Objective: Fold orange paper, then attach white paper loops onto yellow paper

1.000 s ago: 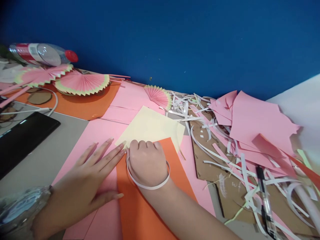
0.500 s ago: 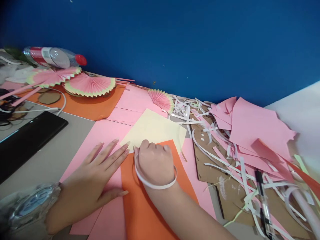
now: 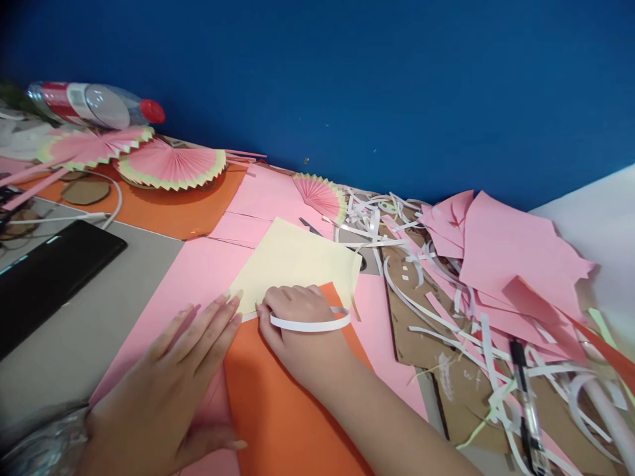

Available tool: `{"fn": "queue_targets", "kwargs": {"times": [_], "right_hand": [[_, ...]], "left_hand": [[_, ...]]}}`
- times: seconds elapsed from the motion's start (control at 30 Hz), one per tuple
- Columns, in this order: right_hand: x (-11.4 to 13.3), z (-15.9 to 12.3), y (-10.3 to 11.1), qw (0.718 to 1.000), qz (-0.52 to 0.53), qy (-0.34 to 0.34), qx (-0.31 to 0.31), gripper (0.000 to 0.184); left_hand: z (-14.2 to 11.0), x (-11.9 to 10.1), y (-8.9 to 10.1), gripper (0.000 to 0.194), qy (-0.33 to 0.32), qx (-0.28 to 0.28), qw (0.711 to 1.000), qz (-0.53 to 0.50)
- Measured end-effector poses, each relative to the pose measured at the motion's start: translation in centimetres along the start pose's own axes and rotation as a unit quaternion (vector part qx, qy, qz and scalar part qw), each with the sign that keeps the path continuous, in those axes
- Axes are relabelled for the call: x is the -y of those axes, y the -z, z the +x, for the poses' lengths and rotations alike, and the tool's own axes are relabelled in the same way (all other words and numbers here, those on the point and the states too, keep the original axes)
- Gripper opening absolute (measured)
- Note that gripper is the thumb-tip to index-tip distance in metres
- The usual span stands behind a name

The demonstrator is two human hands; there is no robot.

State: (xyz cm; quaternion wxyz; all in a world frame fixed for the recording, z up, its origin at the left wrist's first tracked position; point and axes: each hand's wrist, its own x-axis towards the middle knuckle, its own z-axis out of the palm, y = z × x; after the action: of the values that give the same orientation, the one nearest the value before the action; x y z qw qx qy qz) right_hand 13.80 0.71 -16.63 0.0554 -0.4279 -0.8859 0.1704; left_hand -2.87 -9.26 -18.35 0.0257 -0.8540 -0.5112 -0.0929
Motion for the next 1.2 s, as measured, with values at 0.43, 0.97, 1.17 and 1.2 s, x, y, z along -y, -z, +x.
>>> {"fn": "queue_targets", "kwargs": {"times": [0.43,0.97,1.17,1.2], "right_hand": [[-0.9,-0.2,-0.5,0.998,0.06,-0.022,-0.022,0.018],[-1.2,-0.2,-1.2,0.998,-0.026,0.02,-0.044,0.019],[-1.1,-0.2,-1.1,0.998,-0.036,0.016,-0.046,0.018],[-1.2,-0.2,-1.1,0.998,-0.038,0.015,-0.046,0.017]], "left_hand": [[0.7,0.5,-0.3,0.087,-0.009,0.015,1.0,-0.016],[0.9,1.0,-0.8,0.082,-0.017,-0.012,1.0,-0.017],[1.0,0.8,-0.9,0.078,0.004,-0.005,1.0,-0.022],[0.9,0.7,-1.0,0.078,0.004,-0.004,1.0,-0.022]]}}
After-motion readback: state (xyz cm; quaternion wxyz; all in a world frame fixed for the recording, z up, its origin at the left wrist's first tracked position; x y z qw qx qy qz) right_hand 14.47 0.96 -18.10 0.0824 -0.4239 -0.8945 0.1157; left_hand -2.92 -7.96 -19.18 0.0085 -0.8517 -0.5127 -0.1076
